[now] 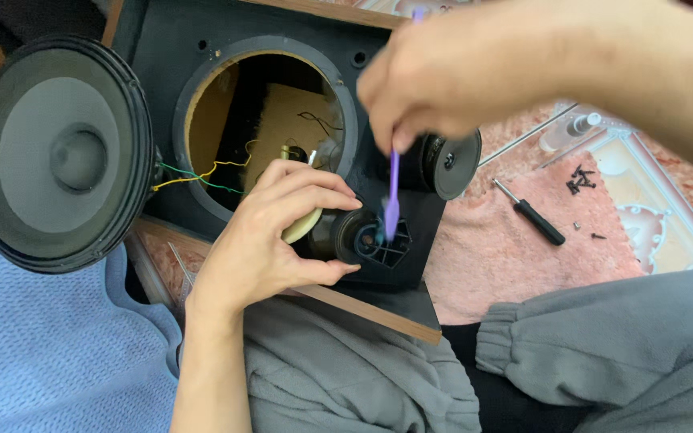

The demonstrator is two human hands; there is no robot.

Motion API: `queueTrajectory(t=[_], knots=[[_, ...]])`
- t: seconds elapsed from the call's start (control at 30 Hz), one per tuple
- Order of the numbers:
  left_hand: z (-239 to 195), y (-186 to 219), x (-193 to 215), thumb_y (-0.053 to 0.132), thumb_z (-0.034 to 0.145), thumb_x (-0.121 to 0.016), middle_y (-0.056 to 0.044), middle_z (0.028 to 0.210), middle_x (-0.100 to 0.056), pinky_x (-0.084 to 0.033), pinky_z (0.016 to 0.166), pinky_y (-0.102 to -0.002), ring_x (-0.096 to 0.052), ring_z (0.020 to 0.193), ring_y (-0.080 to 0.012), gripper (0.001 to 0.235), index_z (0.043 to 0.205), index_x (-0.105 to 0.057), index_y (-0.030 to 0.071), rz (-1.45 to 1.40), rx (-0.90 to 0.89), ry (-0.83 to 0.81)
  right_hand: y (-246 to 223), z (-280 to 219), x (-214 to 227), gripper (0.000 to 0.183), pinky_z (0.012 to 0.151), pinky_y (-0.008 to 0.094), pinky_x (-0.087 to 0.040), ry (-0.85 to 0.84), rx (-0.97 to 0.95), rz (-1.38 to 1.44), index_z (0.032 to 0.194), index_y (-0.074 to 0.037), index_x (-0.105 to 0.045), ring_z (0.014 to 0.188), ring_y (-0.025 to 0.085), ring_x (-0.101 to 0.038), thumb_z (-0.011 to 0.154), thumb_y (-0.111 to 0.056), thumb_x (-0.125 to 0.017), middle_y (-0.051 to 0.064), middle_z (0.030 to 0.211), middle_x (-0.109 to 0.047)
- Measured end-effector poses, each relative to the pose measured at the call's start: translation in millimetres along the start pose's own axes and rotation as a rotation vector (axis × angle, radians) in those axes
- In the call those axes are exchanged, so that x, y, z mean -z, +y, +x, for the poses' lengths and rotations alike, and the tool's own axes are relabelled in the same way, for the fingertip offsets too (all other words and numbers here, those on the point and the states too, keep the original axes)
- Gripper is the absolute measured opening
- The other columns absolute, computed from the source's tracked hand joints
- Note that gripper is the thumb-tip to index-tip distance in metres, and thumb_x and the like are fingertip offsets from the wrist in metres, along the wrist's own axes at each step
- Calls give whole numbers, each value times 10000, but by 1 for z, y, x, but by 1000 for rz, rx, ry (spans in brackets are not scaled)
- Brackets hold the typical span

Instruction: The person cleans the interior of a speaker enclosure and its components using a toothbrush and a sponge. They scrub the inside surfaces and the speaker cones, then wipe the components with a sponge.

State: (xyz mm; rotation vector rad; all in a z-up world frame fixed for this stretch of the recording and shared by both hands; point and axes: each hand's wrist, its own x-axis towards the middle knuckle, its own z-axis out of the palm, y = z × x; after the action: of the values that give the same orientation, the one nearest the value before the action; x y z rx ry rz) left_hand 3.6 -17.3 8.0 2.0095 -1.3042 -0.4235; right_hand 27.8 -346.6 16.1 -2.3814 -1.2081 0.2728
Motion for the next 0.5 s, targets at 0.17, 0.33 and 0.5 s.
queueTrajectory(t=[0.17, 0.33, 0.5], knots=[[1, 1, 1, 260, 804, -1076, -4, 1374, -762, -520, 1144, -415, -597, 1311, -283, 599, 1321, -787, 174, 1, 7, -7, 13, -10, -4, 132, 790, 431, -575, -14, -43, -37, 1051, -234, -910, 877, 271, -798, 1008, -204, -788, -43, 1004, -825], [0, 2, 1, 278, 815, -1073, -17, 1365, -763, -528, 1142, -424, -597, 1307, -288, 597, 1322, -783, 155, 2, -5, -2, -10, -7, -2, 124, 718, 473, -582, -142, -49, 24, 979, -212, -833, 823, 281, -772, 1056, -230, -738, -2, 926, -742], [1, 0, -1, 317, 816, -1073, -32, 1375, -768, -517, 1159, -431, -602, 1301, -290, 613, 1334, -784, 159, 12, -36, 7, -18, -12, 2, 132, 735, 530, -608, -191, -67, 22, 1055, -248, -850, 893, 305, -788, 1044, -204, -726, 15, 967, -756]])
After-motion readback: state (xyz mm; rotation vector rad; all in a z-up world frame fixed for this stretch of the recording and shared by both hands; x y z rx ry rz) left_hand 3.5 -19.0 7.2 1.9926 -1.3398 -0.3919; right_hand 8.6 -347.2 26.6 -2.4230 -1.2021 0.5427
